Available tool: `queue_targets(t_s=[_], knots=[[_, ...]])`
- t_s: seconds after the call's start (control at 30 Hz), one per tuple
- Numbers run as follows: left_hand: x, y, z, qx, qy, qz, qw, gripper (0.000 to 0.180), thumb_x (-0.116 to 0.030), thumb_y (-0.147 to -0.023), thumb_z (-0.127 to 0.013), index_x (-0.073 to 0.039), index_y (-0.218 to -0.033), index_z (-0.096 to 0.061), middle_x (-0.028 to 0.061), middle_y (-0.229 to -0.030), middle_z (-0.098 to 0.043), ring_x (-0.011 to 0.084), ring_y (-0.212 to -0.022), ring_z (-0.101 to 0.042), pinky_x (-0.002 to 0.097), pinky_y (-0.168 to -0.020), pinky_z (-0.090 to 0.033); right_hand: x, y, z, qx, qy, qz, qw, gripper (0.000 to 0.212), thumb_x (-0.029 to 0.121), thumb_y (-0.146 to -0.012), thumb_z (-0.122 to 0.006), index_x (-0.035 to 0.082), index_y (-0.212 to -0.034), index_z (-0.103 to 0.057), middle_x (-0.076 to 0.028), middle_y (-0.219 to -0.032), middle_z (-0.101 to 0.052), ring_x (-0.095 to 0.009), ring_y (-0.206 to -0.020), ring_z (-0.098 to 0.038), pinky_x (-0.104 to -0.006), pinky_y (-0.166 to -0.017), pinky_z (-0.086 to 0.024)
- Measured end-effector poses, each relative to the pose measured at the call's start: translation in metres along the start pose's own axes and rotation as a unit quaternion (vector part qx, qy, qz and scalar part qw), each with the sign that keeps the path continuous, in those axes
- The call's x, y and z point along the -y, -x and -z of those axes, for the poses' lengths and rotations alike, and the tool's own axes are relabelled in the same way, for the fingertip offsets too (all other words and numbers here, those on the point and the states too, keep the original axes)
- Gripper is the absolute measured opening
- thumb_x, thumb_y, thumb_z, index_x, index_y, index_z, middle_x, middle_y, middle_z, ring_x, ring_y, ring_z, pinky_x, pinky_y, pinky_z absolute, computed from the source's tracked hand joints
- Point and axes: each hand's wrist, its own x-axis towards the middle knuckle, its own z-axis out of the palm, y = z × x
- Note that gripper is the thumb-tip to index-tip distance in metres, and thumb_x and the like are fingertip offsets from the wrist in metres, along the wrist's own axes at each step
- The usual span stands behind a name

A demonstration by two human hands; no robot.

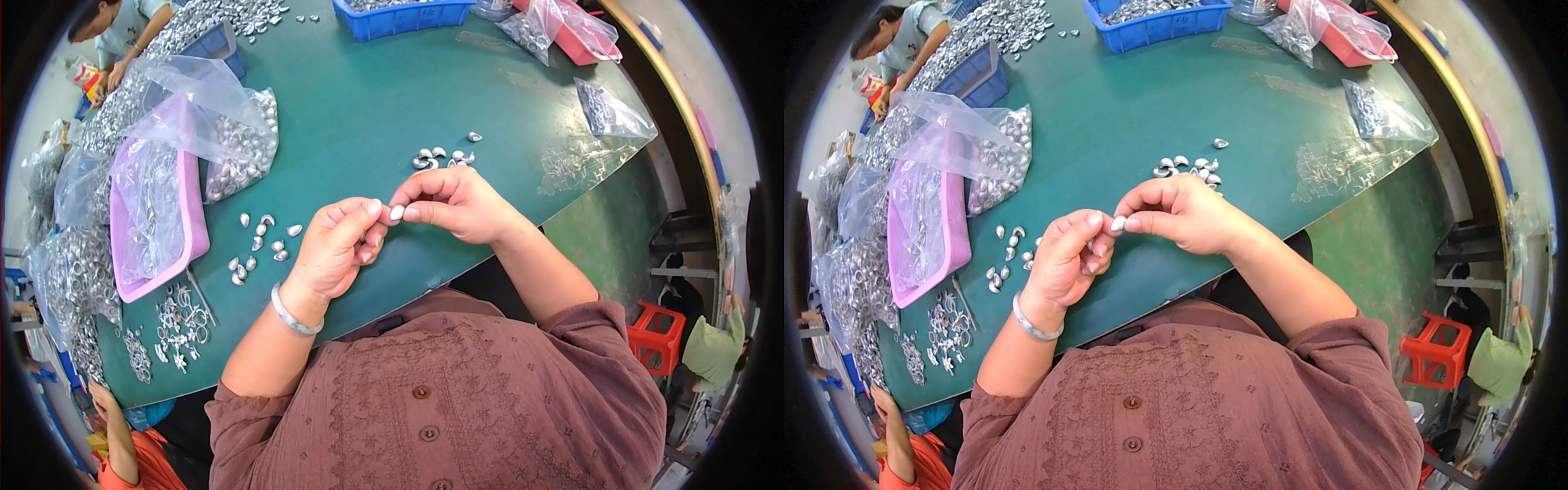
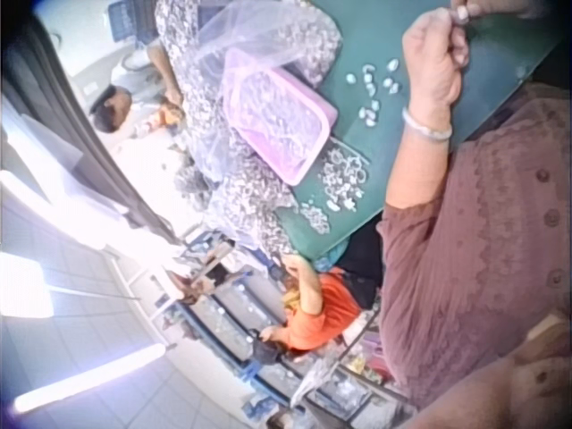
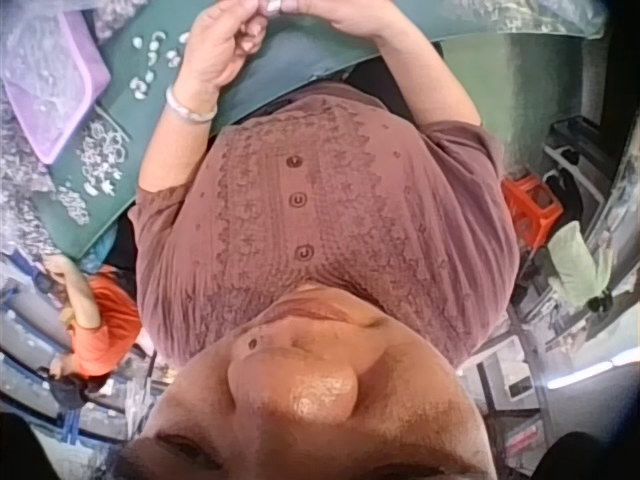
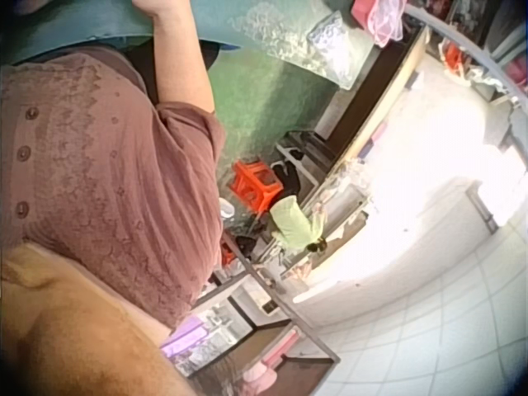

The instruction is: The person handles small metal components on a table, picking them up individually to check their orientation or quality, and then places them into sorted groups or containers.

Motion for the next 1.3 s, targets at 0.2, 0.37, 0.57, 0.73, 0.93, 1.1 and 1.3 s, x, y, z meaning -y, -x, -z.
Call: queue_targets(t_s=[0.2,0.37,0.57,0.73,0.93,1.1,1.3], knots=[[0.001,-0.001,-0.005,0.014,-0.028,0.050,0.998,0.025,-0.026,-0.089,-0.050,-0.003,-0.084,-0.057,-0.0010,-0.061,-0.047,0.0052,-0.049,-0.038,0.0166,-0.042,-0.028,0.001,0.000,-0.002,-0.032,0.145,0.113,0.982,0.013,0.005,-0.077,-0.061,0.002,-0.090,-0.061,-0.004,-0.079,-0.060,-0.013,-0.076,-0.057,-0.0251,-0.070,-0.045],[0.002,-0.002,-0.005,-0.025,-0.006,0.053,0.998,0.016,-0.019,-0.086,-0.055,-0.004,-0.087,-0.057,-0.0014,-0.065,-0.048,0.0055,-0.051,-0.040,0.0168,-0.044,-0.029,0.005,-0.001,-0.001,-0.048,0.258,0.193,0.946,0.017,0.004,-0.071,-0.064,0.004,-0.089,-0.061,-0.008,-0.079,-0.058,-0.021,-0.075,-0.057,-0.0292,-0.068,-0.046],[0.007,-0.004,-0.004,-0.032,-0.012,-0.009,0.999,0.009,-0.009,-0.081,-0.059,-0.005,-0.088,-0.055,-0.0024,-0.066,-0.048,0.0047,-0.052,-0.042,0.0158,-0.044,-0.030,0.002,0.001,0.035,-0.237,0.321,0.120,0.909,0.017,0.001,-0.073,-0.059,0.003,-0.090,-0.061,-0.009,-0.076,-0.058,-0.020,-0.070,-0.058,-0.0286,-0.062,-0.047],[0.009,-0.004,-0.007,-0.031,-0.037,-0.016,0.999,0.009,-0.005,-0.079,-0.060,-0.006,-0.085,-0.053,-0.0024,-0.066,-0.049,0.0045,-0.051,-0.042,0.0156,-0.043,-0.031,-0.009,0.003,0.082,-0.281,0.539,0.013,0.794,0.015,0.008,-0.073,-0.059,0.004,-0.087,-0.062,-0.012,-0.083,-0.056,-0.029,-0.085,-0.054,-0.0369,-0.076,-0.044],[0.010,-0.005,-0.008,-0.039,-0.017,-0.018,0.999,0.011,-0.003,-0.079,-0.060,-0.007,-0.081,-0.050,-0.0006,-0.068,-0.050,0.0057,-0.051,-0.043,0.0164,-0.044,-0.032,-0.015,0.005,0.085,-0.256,0.576,-0.009,0.777,0.016,0.009,-0.074,-0.058,0.003,-0.088,-0.062,-0.013,-0.084,-0.056,-0.029,-0.084,-0.054,-0.0367,-0.076,-0.044],[0.011,-0.003,0.000,-0.051,0.027,0.003,0.998,0.012,-0.003,-0.078,-0.059,-0.008,-0.081,-0.049,0.0006,-0.069,-0.051,0.0071,-0.052,-0.045,0.0171,-0.044,-0.034,0.015,0.002,0.040,-0.216,0.255,-0.016,0.942,0.014,0.005,-0.073,-0.060,0.001,-0.087,-0.059,-0.010,-0.080,-0.058,-0.023,-0.073,-0.057,-0.0302,-0.066,-0.046],[0.010,-0.006,-0.003,-0.034,0.031,0.039,0.998,0.012,-0.004,-0.079,-0.060,-0.008,-0.081,-0.048,0.0001,-0.069,-0.053,0.0066,-0.053,-0.048,0.0178,-0.046,-0.036,0.017,0.005,-0.009,-0.034,0.264,0.223,0.938,0.011,0.001,-0.076,-0.060,0.000,-0.087,-0.058,-0.003,-0.084,-0.060,-0.009,-0.078,-0.055,-0.0240,-0.067,-0.044]])
